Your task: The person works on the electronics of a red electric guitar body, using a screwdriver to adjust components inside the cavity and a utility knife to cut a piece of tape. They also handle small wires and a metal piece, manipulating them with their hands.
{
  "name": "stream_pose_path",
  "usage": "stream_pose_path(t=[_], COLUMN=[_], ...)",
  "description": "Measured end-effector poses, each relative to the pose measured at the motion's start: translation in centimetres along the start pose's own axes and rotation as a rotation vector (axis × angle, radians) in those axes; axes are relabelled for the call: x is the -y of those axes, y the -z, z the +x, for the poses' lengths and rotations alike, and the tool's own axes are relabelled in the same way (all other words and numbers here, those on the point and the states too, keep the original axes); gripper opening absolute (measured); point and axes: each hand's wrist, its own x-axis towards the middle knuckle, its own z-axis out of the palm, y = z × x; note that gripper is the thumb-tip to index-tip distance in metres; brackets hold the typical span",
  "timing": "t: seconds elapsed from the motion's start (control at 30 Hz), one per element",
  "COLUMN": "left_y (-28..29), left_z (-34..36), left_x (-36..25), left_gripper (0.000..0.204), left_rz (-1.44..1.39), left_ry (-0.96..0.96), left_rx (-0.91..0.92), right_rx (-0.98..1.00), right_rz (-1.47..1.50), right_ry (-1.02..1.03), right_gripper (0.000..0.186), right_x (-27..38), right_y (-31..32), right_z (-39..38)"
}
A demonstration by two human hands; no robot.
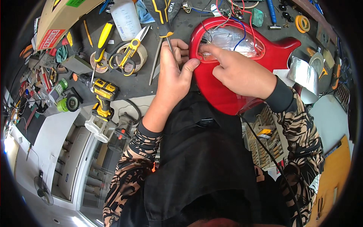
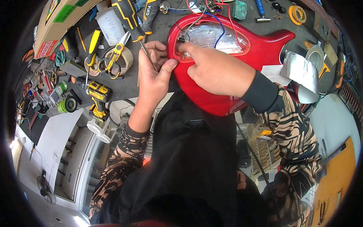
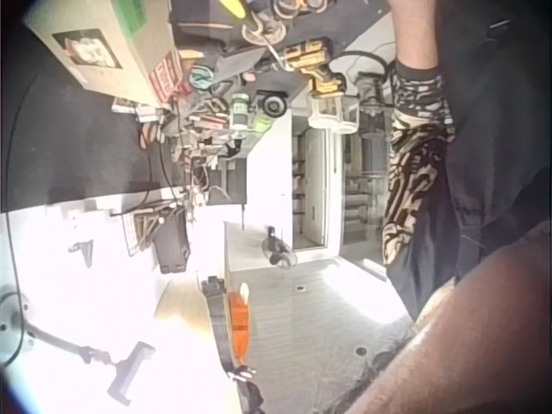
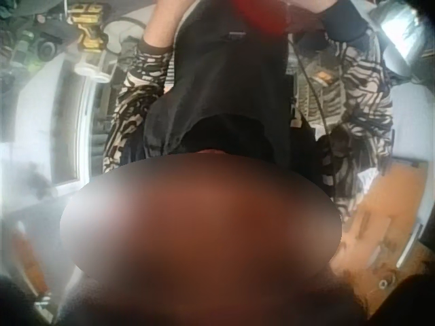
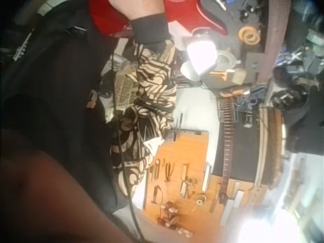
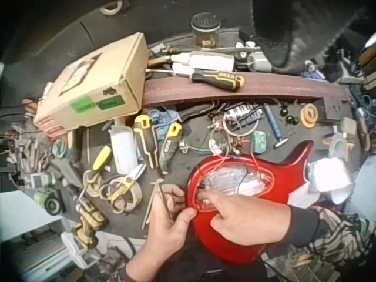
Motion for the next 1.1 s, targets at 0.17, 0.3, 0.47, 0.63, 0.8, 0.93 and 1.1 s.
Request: stream_pose_path(t=[0.17,0.3,0.47,0.63,0.8,0.93,1.1], left_y=[-0.4,-0.3,1.3,2.3,1.5,0.7,5.8], left_z=[-0.1,-0.3,-0.4,-1.1,-0.8,-2.8,-2.5], left_x=[0.0,0.0,0.6,-3.1,-5.5,-7.2,-8.1], left_gripper=[0.05,0.049,0.018,0.035,0.039,0.034,0.012], left_rz=[-0.07,-0.054,0.103,-0.244,-0.547,-0.322,0.444], left_ry=[-0.011,-0.017,-0.23,-0.266,-0.259,-0.135,-0.318], left_rx=[-0.033,-0.027,-0.136,-0.166,-0.127,-0.114,0.222], right_rx=[0.054,0.011,0.025,-0.677,-0.707,-0.682,-0.36], right_rz=[-0.037,-0.023,0.437,-0.241,-0.81,-0.985,-0.78], right_ry=[-0.083,-0.057,-0.238,0.203,0.382,0.526,0.614], right_gripper=[0.07,0.069,0.055,0.026,0.033,0.019,0.03], right_x=[0.0,-0.2,1.4,-0.4,1.5,3.7,-1.0], right_y=[-1.3,-1.2,0.3,-0.2,2.6,4.2,3.1], right_z=[-0.1,-0.4,-2.3,-3.8,-1.4,-1.4,-2.7])
